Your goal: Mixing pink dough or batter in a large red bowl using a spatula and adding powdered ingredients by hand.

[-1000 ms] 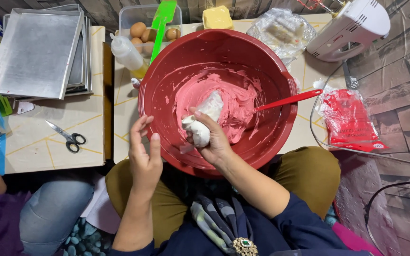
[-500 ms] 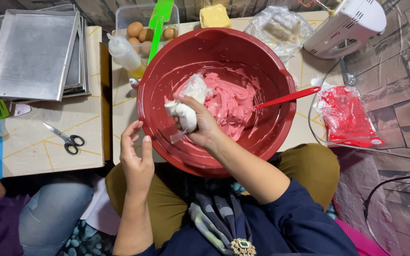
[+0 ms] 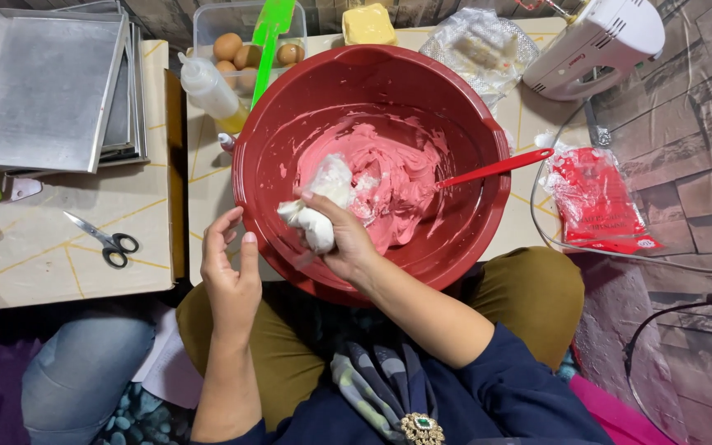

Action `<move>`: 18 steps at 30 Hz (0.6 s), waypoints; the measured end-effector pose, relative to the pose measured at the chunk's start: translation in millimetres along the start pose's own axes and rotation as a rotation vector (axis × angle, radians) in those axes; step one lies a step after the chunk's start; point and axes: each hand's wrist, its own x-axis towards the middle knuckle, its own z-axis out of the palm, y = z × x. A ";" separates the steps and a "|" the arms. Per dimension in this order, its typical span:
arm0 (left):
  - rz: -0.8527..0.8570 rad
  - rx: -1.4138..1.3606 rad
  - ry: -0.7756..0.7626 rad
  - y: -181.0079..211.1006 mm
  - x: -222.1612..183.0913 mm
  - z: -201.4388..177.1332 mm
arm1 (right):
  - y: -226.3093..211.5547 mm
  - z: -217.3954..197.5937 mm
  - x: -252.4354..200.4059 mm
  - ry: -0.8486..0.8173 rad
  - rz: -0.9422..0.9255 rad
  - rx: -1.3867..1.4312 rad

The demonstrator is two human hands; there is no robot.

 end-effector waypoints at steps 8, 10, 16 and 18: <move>0.115 -0.112 -0.123 36.3 31.7 10.7 | 5.8 3.3 -18.8 -0.002 -0.263 -0.306; 0.158 -0.123 -0.146 40.9 40.1 14.9 | -0.2 -3.0 -16.4 -0.006 -0.320 -0.387; 0.177 -0.163 -0.235 42.0 54.7 29.6 | -16.9 -9.9 -26.0 0.003 -0.483 -0.549; 0.164 -0.106 -0.202 40.7 58.4 35.4 | -25.3 -8.3 -29.5 -0.019 -0.532 -0.605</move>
